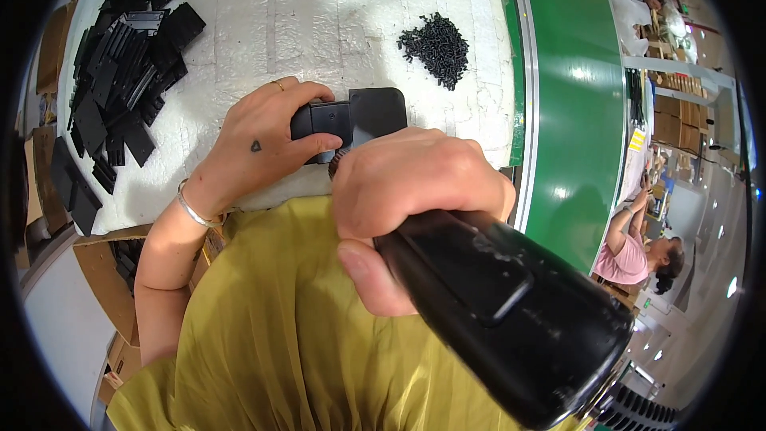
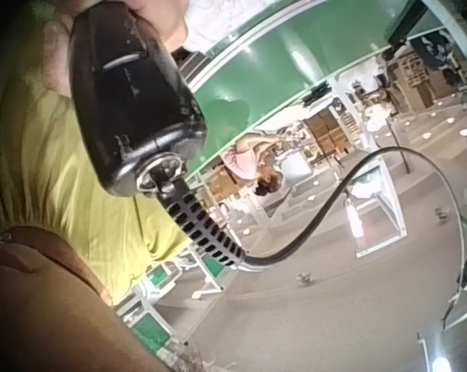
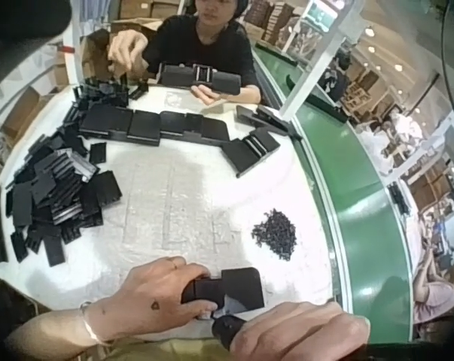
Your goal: Assemble black plastic components using an electric screwdriver.
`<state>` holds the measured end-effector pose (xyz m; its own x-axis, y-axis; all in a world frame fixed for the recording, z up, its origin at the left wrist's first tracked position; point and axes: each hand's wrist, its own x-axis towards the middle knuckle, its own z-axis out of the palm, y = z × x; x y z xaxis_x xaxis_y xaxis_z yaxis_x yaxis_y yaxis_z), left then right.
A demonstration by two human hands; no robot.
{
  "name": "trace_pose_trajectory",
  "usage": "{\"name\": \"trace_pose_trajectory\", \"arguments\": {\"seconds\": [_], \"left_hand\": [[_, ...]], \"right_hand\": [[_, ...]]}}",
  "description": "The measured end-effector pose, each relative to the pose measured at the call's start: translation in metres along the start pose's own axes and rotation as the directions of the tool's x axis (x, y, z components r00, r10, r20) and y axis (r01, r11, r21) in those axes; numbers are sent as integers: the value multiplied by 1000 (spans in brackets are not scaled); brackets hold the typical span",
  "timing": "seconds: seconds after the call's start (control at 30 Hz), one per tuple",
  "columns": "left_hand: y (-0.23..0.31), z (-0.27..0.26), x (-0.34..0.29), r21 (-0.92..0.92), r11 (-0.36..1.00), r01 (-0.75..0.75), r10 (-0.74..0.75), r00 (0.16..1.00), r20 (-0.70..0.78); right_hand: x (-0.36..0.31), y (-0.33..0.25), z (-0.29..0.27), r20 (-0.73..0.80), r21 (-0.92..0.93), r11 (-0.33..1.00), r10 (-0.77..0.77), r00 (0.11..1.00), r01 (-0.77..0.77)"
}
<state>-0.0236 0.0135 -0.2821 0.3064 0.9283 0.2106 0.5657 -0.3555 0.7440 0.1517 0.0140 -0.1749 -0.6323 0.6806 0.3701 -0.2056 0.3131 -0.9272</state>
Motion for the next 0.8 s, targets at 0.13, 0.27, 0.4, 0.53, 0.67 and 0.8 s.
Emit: {"name": "trace_pose_trajectory", "arguments": {"seconds": [0.13,0.27,0.4,0.53,0.67,0.8], "left_hand": [[1,1,2,-49,998,-30,27,999,-47],[-1,1,-1,-55,998,-13,11,999,-43],[-1,0,-3,-66,998,24,-24,1000,6],[0,0,-1,-64,996,55,-54,998,17],[1,1,1,-56,995,88,-86,996,34],[1,1,3,-38,997,70,-69,997,18]], "right_hand": [[-2,-2,3,-49,-43,999,12,999,-14],[0,-3,6,-106,139,989,69,992,-54],[-4,5,12,-125,130,991,-25,992,42],[-4,9,8,-49,110,992,-56,997,61],[-2,7,7,-43,86,996,-31,999,34],[5,5,2,66,61,998,-29,997,25]]}}
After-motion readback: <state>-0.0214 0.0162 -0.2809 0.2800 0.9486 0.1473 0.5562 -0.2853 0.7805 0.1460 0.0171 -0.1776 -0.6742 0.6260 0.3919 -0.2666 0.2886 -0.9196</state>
